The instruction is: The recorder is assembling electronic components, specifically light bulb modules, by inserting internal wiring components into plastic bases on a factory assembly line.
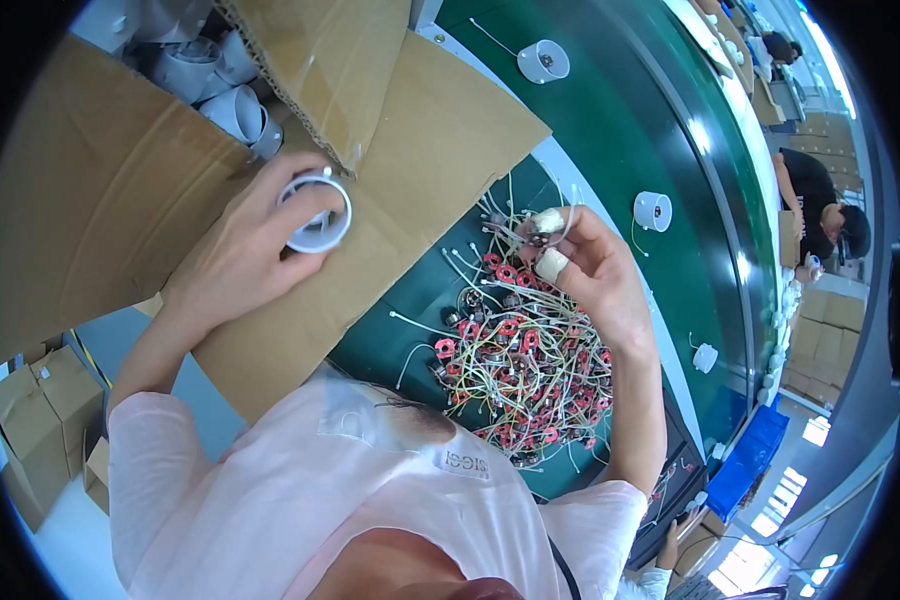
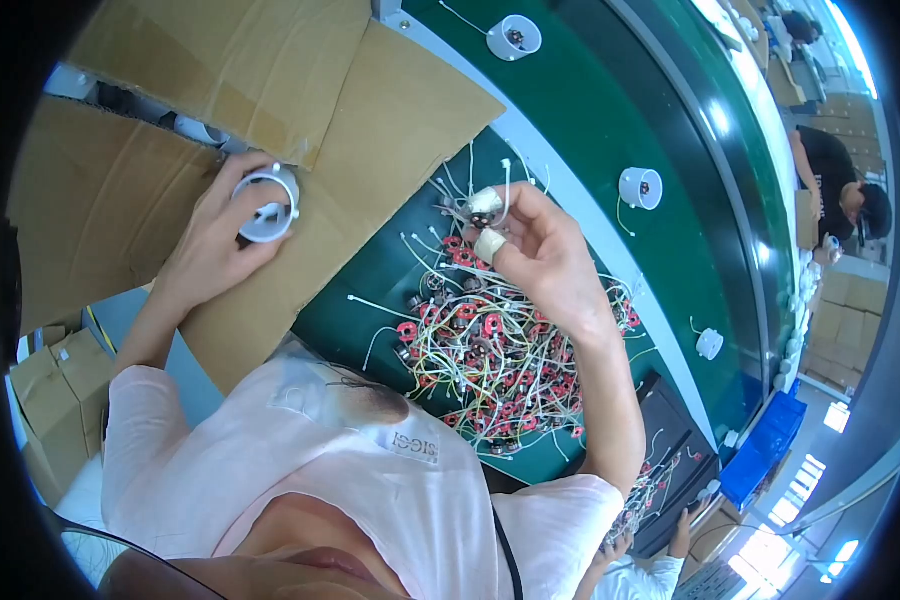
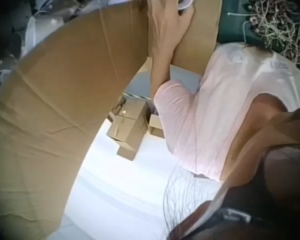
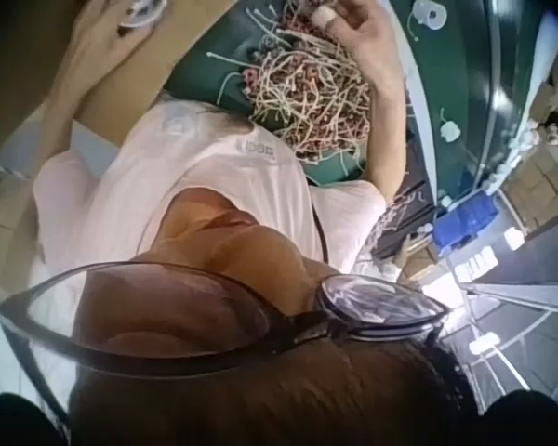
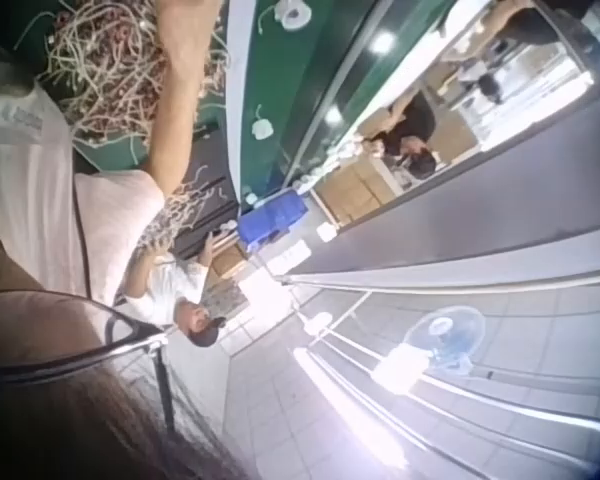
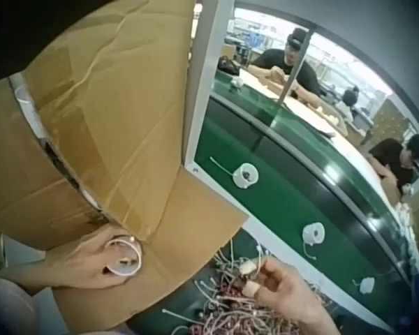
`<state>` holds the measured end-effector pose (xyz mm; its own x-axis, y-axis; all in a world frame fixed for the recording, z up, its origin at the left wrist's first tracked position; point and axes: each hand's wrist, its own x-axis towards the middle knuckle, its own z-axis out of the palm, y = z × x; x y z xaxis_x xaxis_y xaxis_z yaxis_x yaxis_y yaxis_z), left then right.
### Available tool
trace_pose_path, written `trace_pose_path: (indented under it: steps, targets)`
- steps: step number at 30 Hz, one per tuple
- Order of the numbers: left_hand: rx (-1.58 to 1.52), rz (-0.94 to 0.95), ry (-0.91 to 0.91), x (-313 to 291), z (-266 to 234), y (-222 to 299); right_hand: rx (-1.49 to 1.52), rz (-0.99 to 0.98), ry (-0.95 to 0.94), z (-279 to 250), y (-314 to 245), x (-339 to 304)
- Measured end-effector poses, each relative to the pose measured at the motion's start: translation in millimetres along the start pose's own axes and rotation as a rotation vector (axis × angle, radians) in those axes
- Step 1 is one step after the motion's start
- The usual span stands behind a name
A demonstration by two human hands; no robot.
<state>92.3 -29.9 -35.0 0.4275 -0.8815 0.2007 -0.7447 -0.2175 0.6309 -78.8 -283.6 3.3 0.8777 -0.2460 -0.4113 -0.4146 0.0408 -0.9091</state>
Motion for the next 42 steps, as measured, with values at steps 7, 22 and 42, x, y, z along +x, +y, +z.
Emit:
trace_pose_path:
  steps: [7,22,42]
  targets:
    - [-0.512,-0.145,0.022,-2,17,15,-0.347,-0.276,0.251,17,-7,-10]
    - [-0.698,0.006,-0.181,28,33,20,0.179,-0.382,0.192,16,-17,-33]
    - [-0.568,0.047,-0.107,29,28,15,0.918,-0.120,-0.035,34,10,-36]
